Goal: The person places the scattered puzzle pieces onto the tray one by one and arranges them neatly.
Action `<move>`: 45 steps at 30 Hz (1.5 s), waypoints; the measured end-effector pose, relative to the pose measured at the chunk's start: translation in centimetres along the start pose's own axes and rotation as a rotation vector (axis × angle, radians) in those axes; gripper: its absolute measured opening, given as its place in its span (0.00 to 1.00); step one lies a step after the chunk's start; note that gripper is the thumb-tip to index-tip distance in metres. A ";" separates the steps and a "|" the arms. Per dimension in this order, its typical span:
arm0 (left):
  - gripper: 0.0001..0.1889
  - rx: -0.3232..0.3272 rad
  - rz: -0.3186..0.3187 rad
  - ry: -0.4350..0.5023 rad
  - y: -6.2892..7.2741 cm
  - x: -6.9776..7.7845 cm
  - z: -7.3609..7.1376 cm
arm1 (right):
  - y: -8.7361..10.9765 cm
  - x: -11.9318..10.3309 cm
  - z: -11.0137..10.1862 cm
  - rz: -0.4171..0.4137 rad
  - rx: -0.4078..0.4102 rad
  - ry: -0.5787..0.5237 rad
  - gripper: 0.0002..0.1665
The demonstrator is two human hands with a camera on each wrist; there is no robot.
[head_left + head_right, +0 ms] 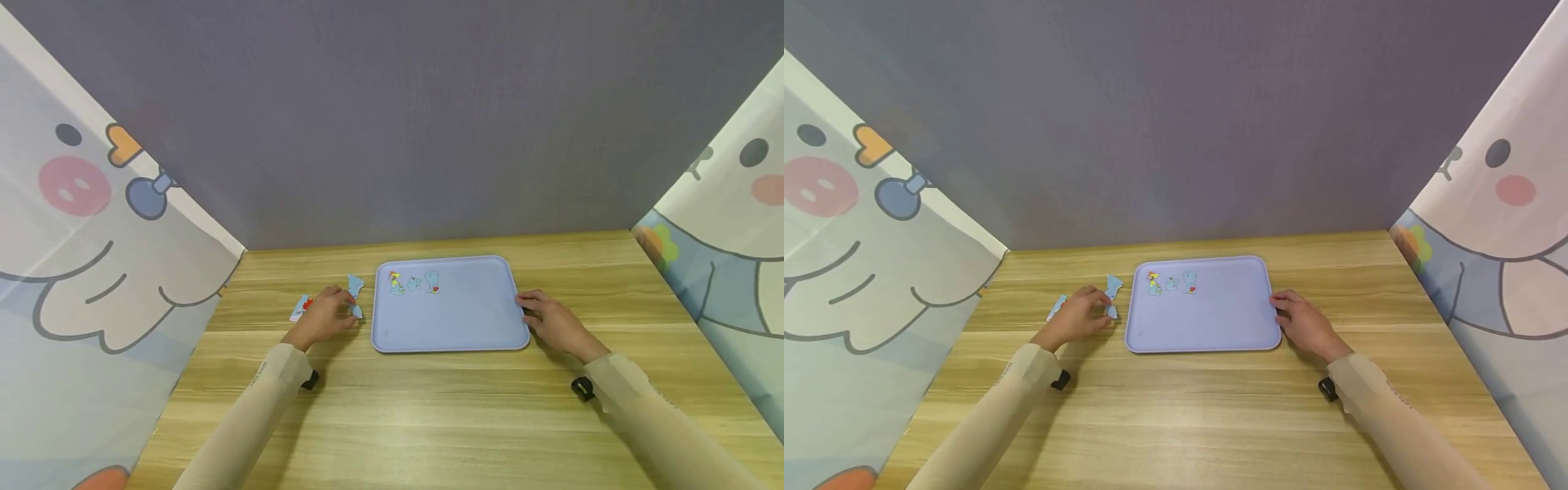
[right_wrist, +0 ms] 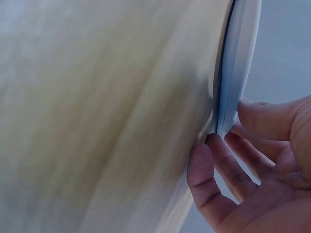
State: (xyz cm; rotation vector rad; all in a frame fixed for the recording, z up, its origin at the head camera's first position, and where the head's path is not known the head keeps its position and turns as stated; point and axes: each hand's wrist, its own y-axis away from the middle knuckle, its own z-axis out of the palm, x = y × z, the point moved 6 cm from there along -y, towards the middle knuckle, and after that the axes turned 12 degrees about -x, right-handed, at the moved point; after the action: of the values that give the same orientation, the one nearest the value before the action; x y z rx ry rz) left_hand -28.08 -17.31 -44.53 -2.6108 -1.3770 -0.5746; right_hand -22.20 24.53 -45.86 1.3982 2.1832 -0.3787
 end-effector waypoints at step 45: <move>0.12 -0.021 0.211 -0.097 -6.6 8.1 -1.8 | 0.0 0.2 0.3 0.012 0.007 -0.007 0.24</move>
State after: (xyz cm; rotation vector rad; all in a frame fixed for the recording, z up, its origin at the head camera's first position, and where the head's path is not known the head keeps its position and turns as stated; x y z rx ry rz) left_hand -29.84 -7.83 -40.08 -2.7868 -1.1040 -0.4409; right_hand -22.19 24.54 -46.22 1.4110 2.1695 -0.3870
